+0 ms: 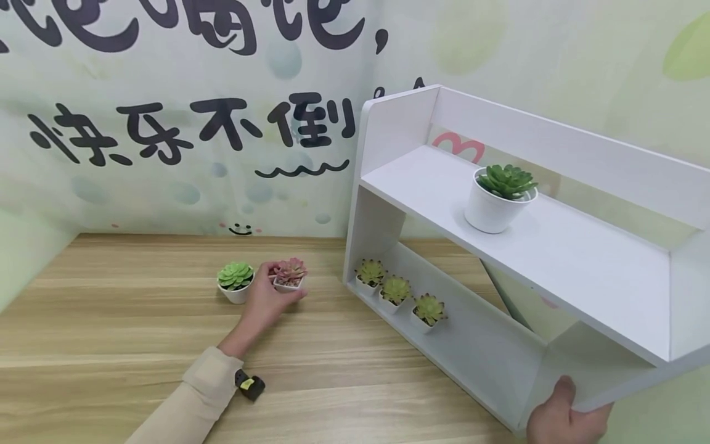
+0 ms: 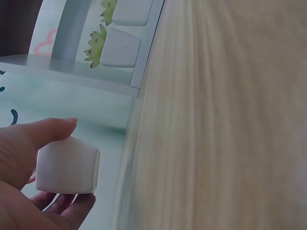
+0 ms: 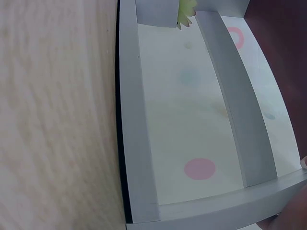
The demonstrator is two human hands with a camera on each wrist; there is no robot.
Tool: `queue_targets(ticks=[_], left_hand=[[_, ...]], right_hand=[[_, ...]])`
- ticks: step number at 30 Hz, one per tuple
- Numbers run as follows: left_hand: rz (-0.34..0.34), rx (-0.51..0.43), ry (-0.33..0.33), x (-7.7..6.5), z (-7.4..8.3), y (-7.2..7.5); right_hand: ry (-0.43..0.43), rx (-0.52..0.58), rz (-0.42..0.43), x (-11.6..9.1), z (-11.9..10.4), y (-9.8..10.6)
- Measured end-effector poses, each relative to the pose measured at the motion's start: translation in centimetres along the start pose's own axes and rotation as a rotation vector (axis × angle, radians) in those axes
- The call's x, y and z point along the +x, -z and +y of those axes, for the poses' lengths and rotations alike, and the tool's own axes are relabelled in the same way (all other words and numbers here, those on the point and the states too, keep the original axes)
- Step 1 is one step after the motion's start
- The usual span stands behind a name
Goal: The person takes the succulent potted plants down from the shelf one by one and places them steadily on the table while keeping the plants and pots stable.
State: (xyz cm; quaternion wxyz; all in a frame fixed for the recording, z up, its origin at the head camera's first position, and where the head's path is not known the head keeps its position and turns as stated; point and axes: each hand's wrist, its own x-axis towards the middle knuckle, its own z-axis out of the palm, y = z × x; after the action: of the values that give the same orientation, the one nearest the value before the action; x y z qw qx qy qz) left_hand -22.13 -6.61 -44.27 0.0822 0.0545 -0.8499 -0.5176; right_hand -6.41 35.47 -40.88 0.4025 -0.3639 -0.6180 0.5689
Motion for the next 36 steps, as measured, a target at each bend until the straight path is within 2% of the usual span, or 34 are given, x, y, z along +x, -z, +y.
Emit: queue_targets(ticks=[12, 28, 36], left_hand=[[0.003, 0.022, -0.008, 0.6, -1.3, 0.3], [-0.021, 0.09, 0.015, 1.3, -2.6, 1.2], [-0.008, 0.081, 0.014, 1.9, -2.8, 1.6]], right_hand=[[0.005, -0.032, -0.011, -0.1, -0.1, -0.1], [0.045, 0.001, 0.007, -0.3, 0.0, -0.3], [0.071, 0.032, 0.03, -0.2, 0.2, -0.4]])
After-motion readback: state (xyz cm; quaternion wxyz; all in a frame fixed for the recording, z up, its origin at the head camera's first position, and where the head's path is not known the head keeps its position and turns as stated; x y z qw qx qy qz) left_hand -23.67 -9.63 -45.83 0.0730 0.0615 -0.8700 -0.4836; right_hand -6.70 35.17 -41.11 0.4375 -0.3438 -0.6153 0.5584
